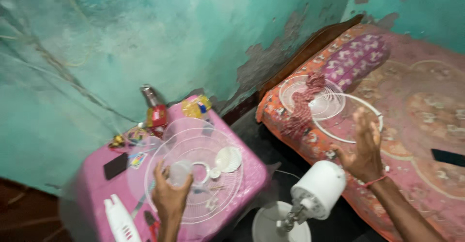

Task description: The person wipes the plastic blades of a disassembled table fan with a checkered cloth, then handles the blade hub and small white plastic parts on the table, and uses a small stick to apply a substance from a yellow packet onto a white fan component. The fan guard and blade assembly are laid out on a pink-covered table beside a bed.

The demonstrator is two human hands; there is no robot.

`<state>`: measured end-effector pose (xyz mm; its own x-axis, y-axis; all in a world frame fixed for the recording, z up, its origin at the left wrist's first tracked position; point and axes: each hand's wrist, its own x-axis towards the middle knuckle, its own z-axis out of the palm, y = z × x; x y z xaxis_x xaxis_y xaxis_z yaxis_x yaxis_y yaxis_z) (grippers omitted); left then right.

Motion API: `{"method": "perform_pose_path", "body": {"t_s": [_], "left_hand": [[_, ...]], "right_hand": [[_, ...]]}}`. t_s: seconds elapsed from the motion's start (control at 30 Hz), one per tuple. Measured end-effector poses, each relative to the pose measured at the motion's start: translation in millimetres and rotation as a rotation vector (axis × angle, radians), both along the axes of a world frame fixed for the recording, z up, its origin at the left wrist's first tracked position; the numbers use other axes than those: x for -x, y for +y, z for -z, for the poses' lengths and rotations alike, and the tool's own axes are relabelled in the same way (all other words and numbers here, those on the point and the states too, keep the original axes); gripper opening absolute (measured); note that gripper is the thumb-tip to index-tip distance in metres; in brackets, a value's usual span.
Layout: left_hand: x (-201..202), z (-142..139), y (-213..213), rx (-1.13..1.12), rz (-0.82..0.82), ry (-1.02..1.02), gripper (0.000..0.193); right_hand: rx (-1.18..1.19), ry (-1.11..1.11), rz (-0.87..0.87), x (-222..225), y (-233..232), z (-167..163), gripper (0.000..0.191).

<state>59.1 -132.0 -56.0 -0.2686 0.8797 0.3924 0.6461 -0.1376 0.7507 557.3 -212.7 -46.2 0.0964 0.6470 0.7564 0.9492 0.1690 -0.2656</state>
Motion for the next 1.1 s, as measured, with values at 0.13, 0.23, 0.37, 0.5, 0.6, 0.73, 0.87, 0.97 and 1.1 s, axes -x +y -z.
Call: {"method": "perform_pose_path", "body": {"t_s": [0.13,0.23,0.37,0.5,0.6,0.73,0.87,0.97,1.1], "left_hand": [[-21,-9,8,0.030,-0.025,0.060,0.097],[-44,-14,11,0.028,-0.049,0.061,0.096],[-87,-11,18,-0.007,-0.099,0.095,0.096],[-135,-6,41,0.099,-0.244,0.133,0.098],[-165,-2,46,0.055,-0.263,0.168,0.095],[-196,-1,46,0.161,-0.315,0.175,0.095],[-213,-2,44,0.204,-0.349,0.212,0.097],[-214,1,48,0.259,-0.394,0.232,0.098],[-211,14,46,0.265,-0.425,0.242,0.097]], "right_hand": [[-0.074,0.118,0.075,-39,11,16,0.099],[0.002,0.111,0.092,-74,26,26,0.103],[0.006,0.158,-0.004,-121,59,46,0.098],[0.043,0.203,-0.083,-180,113,71,0.098],[0.115,0.257,-0.127,-220,165,100,0.096],[0.354,0.468,-0.163,-254,218,164,0.090],[0.809,0.735,-0.088,-264,274,234,0.079],[1.016,0.974,-0.214,-261,305,271,0.042],[1.209,0.995,0.015,-254,325,294,0.040]]}}
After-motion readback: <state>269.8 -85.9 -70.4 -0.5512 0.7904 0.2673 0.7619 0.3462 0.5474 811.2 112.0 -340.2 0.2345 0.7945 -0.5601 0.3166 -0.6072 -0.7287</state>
